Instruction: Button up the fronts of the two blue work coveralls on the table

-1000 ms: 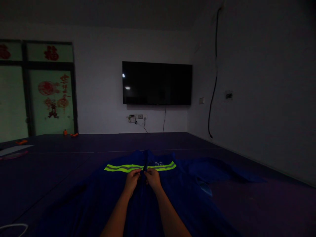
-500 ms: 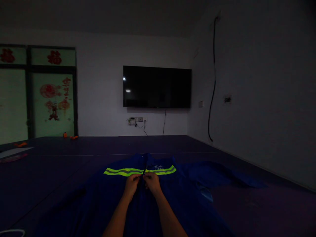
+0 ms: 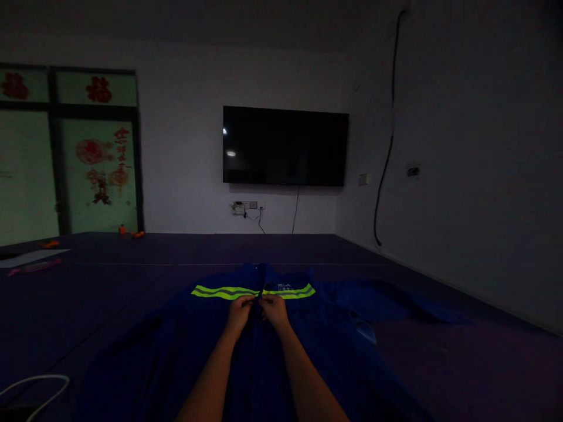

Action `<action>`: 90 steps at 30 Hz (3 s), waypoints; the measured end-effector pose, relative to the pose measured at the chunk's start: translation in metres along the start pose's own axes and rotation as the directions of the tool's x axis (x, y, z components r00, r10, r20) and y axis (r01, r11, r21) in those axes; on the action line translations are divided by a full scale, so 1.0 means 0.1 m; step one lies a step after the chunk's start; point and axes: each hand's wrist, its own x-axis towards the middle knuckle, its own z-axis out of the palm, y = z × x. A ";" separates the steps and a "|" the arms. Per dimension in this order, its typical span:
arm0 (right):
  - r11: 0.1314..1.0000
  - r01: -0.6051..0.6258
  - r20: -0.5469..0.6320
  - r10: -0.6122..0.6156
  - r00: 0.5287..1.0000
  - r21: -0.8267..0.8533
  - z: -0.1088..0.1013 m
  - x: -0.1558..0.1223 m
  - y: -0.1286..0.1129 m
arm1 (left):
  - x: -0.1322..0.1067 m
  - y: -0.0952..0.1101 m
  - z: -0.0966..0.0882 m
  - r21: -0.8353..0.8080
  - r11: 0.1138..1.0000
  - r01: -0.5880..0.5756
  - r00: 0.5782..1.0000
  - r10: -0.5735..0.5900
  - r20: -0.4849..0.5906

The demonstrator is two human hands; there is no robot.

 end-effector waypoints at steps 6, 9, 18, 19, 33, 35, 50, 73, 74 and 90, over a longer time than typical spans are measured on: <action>1.000 -0.001 0.011 0.001 1.000 -0.015 0.00 0.03 0.01 | 0.02 -0.02 0.00 -0.039 0.999 0.010 1.000 -0.010 -0.015; 1.000 -0.002 0.005 0.002 1.000 -0.015 0.01 0.04 0.01 | 0.02 -0.02 0.00 -0.053 0.998 0.026 1.000 -0.027 -0.011; 0.999 0.021 -0.007 -0.021 1.000 -0.032 0.01 -0.02 -0.05 | 0.00 0.04 0.01 -0.137 0.988 0.065 0.997 -0.070 -0.028; 0.999 0.025 -0.001 -0.025 1.000 -0.038 0.01 -0.02 -0.06 | -0.01 0.05 0.01 -0.140 0.988 0.068 0.997 -0.073 -0.024; 0.999 -0.007 0.032 0.009 0.999 -0.043 0.01 0.00 -0.07 | 0.01 0.02 0.01 -0.164 0.985 0.058 0.998 -0.057 0.012; 0.998 -0.002 0.056 0.005 0.998 -0.065 0.03 0.01 -0.05 | 0.01 0.01 0.01 -0.163 0.986 0.047 0.999 -0.046 0.013; 0.991 0.051 0.066 -0.043 0.997 -0.125 0.03 0.00 0.00 | 0.00 0.05 -0.02 -0.173 0.984 0.043 0.999 -0.043 0.003; 0.988 0.056 0.055 -0.049 0.997 -0.141 0.03 -0.01 -0.02 | 0.01 0.04 -0.01 -0.138 0.990 0.042 0.999 -0.039 0.026; 0.988 0.060 0.060 -0.052 0.997 -0.145 0.02 -0.02 -0.02 | 0.01 0.04 -0.01 -0.139 0.989 0.042 0.999 -0.038 0.029; 0.858 0.159 0.048 -0.156 0.987 -0.488 -0.01 -0.04 -0.10 | -0.01 0.08 0.02 -0.192 0.981 0.029 0.998 -0.018 0.059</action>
